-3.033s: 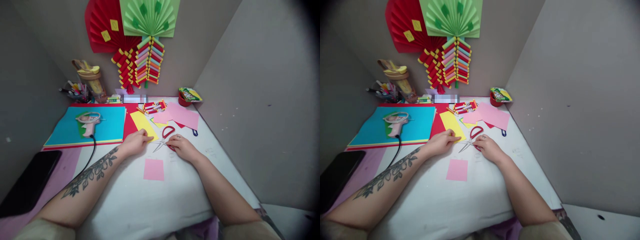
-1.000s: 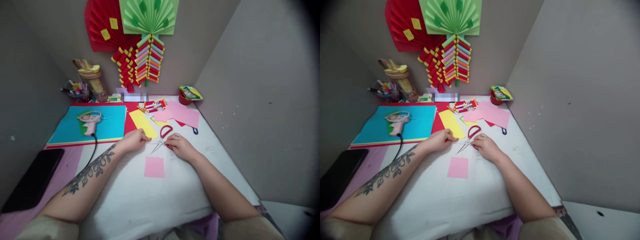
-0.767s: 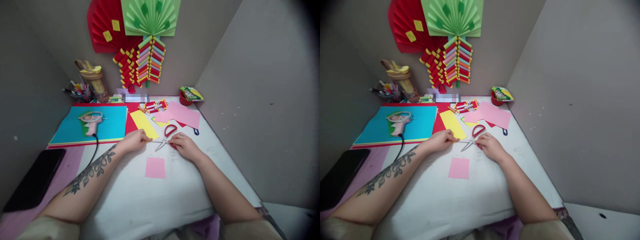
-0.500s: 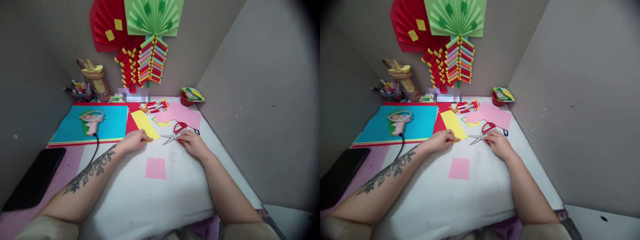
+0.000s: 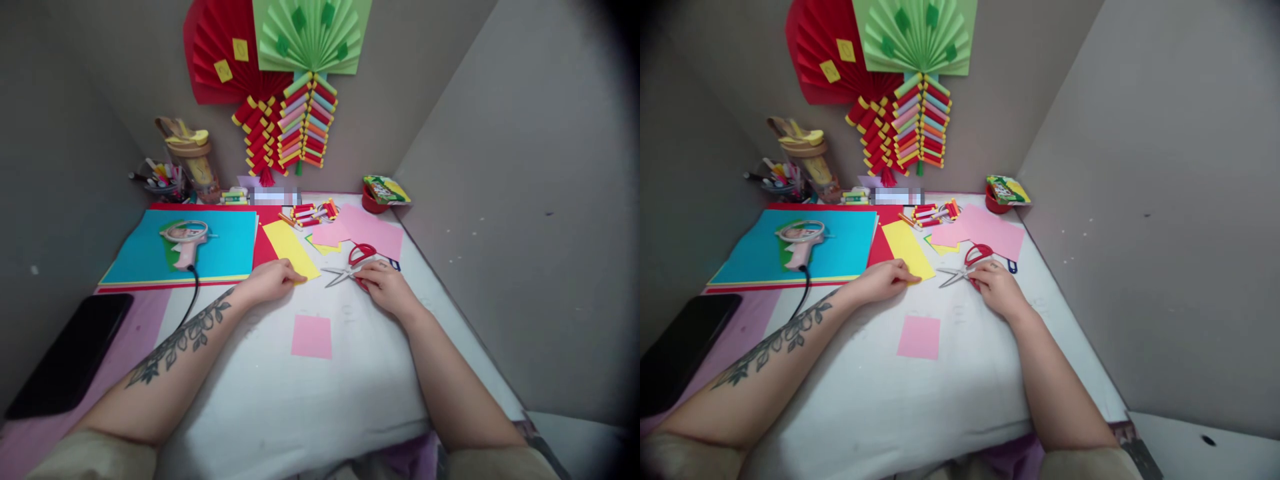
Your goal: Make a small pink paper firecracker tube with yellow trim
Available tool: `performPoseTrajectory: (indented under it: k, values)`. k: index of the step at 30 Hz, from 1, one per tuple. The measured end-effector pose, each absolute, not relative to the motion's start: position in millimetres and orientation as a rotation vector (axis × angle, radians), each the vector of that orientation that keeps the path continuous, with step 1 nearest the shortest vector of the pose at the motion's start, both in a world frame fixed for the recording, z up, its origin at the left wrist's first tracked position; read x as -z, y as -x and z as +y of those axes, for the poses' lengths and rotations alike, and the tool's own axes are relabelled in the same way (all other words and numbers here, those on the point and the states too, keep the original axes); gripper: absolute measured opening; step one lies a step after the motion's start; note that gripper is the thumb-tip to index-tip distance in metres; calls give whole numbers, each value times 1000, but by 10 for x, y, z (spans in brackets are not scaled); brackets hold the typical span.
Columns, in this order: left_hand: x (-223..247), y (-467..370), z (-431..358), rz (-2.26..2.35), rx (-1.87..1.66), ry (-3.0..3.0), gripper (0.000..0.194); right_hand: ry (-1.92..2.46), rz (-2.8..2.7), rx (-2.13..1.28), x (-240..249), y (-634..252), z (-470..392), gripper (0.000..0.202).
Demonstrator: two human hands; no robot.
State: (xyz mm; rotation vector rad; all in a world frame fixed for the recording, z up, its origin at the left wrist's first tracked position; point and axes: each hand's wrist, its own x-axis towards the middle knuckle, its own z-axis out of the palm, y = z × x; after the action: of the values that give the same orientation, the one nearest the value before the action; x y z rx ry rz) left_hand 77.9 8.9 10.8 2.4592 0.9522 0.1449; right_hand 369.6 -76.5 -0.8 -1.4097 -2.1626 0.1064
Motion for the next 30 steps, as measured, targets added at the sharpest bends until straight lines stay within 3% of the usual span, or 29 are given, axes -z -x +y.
performPoseTrajectory:
  k: [30]
  values:
    - [-119, -792, 71, 961, -153, -2439, 37, 1301, -2275, -329, -14, -3271, -792, 37]
